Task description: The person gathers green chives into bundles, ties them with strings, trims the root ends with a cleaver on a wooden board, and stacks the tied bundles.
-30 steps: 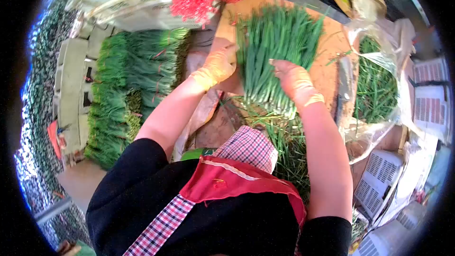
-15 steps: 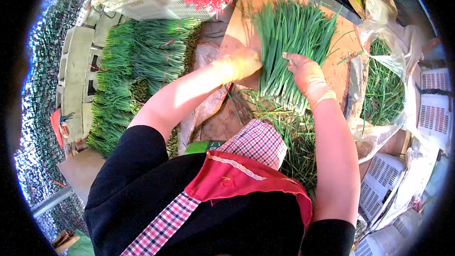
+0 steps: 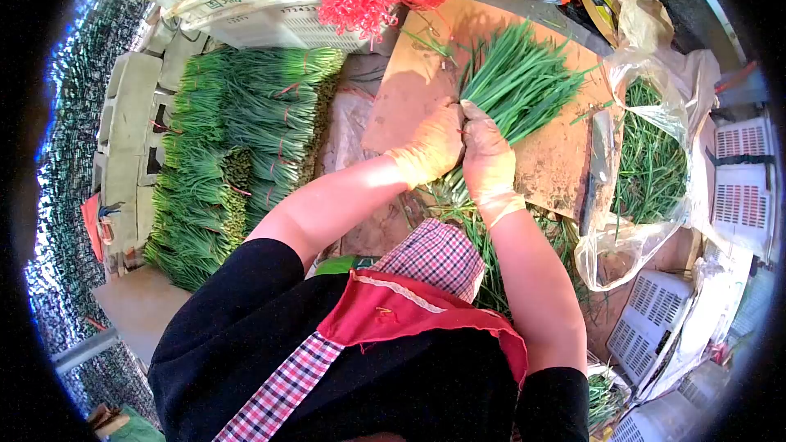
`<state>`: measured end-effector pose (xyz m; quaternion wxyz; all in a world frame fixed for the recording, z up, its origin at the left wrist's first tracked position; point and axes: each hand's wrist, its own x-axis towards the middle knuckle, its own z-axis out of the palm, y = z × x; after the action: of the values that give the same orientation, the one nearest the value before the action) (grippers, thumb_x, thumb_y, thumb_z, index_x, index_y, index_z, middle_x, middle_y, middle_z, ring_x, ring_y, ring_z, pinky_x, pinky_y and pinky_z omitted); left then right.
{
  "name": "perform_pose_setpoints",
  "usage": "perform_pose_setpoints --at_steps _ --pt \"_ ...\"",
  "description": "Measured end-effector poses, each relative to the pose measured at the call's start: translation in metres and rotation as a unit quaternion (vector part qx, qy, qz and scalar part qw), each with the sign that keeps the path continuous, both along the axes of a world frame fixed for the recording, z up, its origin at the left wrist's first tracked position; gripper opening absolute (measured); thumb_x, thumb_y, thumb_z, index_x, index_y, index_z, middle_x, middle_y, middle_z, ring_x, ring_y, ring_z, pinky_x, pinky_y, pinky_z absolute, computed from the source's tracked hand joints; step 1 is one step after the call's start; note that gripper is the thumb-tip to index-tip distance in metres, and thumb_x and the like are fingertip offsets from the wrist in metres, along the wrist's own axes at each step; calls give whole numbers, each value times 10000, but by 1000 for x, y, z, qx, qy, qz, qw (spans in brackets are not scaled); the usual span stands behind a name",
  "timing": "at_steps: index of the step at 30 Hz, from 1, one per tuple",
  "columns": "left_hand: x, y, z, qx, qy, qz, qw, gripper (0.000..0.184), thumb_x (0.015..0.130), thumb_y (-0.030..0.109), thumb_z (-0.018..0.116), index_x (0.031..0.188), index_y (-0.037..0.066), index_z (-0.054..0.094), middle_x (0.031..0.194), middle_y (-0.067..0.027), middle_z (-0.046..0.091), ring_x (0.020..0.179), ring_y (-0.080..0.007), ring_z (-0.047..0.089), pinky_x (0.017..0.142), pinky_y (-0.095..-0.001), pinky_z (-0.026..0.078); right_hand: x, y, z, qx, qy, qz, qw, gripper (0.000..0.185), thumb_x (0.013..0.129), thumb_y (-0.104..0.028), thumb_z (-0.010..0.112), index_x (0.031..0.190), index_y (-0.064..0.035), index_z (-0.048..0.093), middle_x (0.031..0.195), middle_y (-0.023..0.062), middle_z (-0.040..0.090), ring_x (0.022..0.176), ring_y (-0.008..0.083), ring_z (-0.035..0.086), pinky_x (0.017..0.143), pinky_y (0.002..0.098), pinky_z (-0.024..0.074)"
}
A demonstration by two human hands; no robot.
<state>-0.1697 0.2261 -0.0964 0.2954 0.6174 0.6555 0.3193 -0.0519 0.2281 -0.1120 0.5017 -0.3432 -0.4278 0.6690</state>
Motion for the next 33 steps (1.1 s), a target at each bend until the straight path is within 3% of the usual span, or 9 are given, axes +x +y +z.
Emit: perform_pose_setpoints --at_steps 1,3,5,6,11,17,20,25,33 --pt "-4 1 1 -24 -11 -22 999 263 795 150 525 964 -50 545 903 -304 578 880 -465 563 798 -466 457 0 4 2 -55 25 32 998 338 870 39 485 1199 -22 531 1191 100 556 1062 163 521 907 250 410" --pt "-17 4 4 -67 -4 -34 997 235 821 171 516 942 -25 559 863 -275 598 865 -444 572 784 -449 459 -2 13 13 174 -195 29 965 302 867 -3 503 1151 -68 584 1084 84 608 935 149 558 825 233 440" --pt "-33 5 6 -11 -44 -52 998 214 843 198 518 932 13 576 827 -239 612 835 -418 584 748 -421 472 -1 21 29 68 -463 92 879 254 861 -43 525 1093 -84 621 967 67 643 801 132 565 732 245 455" --pt "-37 3 5 -58 -77 -26 995 231 877 258 527 948 48 591 855 -190 628 811 -333 610 751 -377 474 -3 21 36 33 -460 86 883 270 843 -54 543 1102 -67 615 1016 156 644 950 257 619 840 302 457" --pt "-43 -4 -26 -6 -359 -73 930 390 792 180 672 1092 -5 506 906 -112 604 905 -152 586 812 -311 469 -7 26 30 102 -510 87 850 267 856 -112 528 1105 -82 619 1026 146 645 970 294 606 853 334 450" --pt "-41 1 -38 56 -297 -30 953 703 784 143 655 1344 -13 261 955 -143 619 945 -237 613 832 -335 466 -14 23 44 69 -548 83 829 255 841 -82 537 1079 -49 623 1008 116 659 959 231 612 869 298 434" --pt "-40 0 -14 -51 -218 8 975 660 801 169 633 1355 24 306 942 -175 638 923 -311 623 796 -351 477 -11 25 37 89 -531 76 839 251 836 -96 547 1068 -35 621 1021 129 654 968 241 611 864 305 438" --pt "-37 3 -22 -31 -132 -30 990 350 887 270 548 1177 76 583 957 -177 643 893 -223 651 757 -314 478 -9 23 31 119 -547 53 827 245 821 -167 545 1035 -88 634 987 164 637 947 335 592 834 374 452" --pt "-36 4 -16 8 -63 -55 996 329 878 267 544 1136 71 598 926 -217 617 870 -361 610 744 -397 476 -9 25 29 114 -561 54 818 262 812 -185 548 1034 -71 625 973 190 627 935 366 585 826 410 449"
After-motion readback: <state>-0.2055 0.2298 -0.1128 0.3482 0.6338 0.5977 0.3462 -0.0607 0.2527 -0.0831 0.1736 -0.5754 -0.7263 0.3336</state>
